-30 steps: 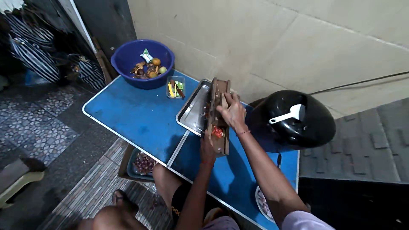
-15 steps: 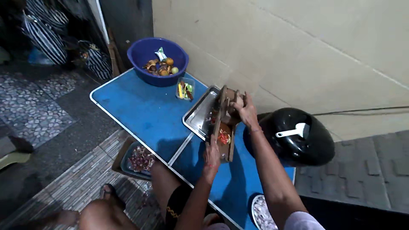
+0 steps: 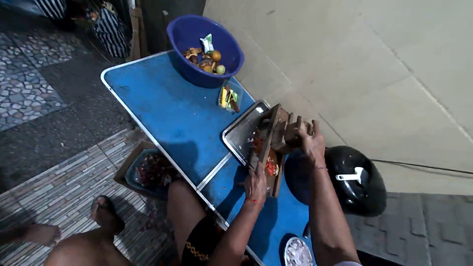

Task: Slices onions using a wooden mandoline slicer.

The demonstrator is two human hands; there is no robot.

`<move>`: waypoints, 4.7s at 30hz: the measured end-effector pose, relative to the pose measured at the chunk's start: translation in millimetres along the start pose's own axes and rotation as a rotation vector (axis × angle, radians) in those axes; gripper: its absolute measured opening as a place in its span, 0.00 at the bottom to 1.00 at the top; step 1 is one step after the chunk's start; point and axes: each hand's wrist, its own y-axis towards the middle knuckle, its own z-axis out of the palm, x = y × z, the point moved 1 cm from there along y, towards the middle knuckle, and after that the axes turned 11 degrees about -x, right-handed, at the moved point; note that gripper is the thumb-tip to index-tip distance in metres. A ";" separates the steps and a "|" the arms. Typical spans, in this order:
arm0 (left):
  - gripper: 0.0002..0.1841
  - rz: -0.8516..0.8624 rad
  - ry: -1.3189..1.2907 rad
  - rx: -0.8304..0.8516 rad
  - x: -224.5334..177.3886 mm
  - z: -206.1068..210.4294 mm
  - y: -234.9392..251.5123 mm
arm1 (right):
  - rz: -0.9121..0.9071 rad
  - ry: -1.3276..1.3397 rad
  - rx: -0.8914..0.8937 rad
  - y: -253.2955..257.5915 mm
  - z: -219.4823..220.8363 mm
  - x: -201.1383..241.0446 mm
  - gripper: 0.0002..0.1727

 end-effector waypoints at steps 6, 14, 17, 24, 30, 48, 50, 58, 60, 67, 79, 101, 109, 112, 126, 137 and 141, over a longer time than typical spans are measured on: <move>0.28 0.025 -0.023 -0.044 2.0 3.7 0.4 | 0.019 0.017 -0.019 2.0 1.6 4.3 0.31; 0.29 0.035 -0.041 -0.061 4.4 7.6 0.7 | 0.033 0.007 -0.030 4.7 6.0 6.0 0.31; 0.30 0.032 -0.035 -0.028 3.3 6.7 1.7 | -0.001 -0.071 0.001 18.5 11.5 2.0 0.29; 0.30 0.017 -0.015 0.030 3.0 6.4 2.8 | -0.049 -0.105 0.084 20.4 1.5 15.8 0.26; 0.28 0.002 0.013 -0.016 4.7 8.4 2.6 | 0.008 -0.190 0.102 17.4 0.9 11.8 0.31; 0.28 0.024 0.072 -0.002 0.9 2.8 0.9 | 0.032 -0.330 0.111 -20.6 -3.2 9.1 0.41; 0.28 0.011 0.071 0.016 1.1 3.6 2.0 | 0.026 -0.288 0.045 -5.7 7.7 9.9 0.39; 0.26 0.023 0.087 -0.023 -1.0 3.5 0.8 | 0.015 -0.247 0.106 27.8 7.3 14.9 0.41; 0.26 0.016 0.084 -0.028 -0.6 4.1 2.0 | -0.005 -0.261 0.116 4.3 -0.1 12.5 0.41; 0.29 0.014 0.067 0.062 -3.8 -0.4 -1.3 | 0.041 -0.249 0.051 21.7 10.4 9.3 0.36; 0.27 0.035 0.091 -0.007 -1.2 2.5 5.0 | -0.020 -0.230 0.075 -28.4 -6.7 8.3 0.41; 0.27 0.044 0.091 -0.022 -0.4 -0.3 3.6 | 0.040 -0.252 0.048 49.3 23.7 25.2 0.36; 0.27 0.028 0.095 0.002 -2.2 1.0 -0.2 | -0.082 -0.221 0.088 -38.6 -8.5 1.5 0.42; 0.29 0.034 0.082 0.025 2.2 3.3 2.4 | -0.036 -0.228 0.064 -10.4 4.3 7.0 0.39; 0.28 0.033 0.085 0.004 0.6 2.3 4.1 | -0.137 -0.163 0.048 -27.7 1.6 -4.3 0.38; 0.28 0.015 0.084 0.018 4.4 7.4 5.4 | -0.154 -0.126 0.067 7.1 6.6 -0.7 0.38; 0.28 0.023 0.064 -0.002 3.2 5.7 6.7 | -0.160 -0.123 0.026 -27.4 1.8 -2.8 0.37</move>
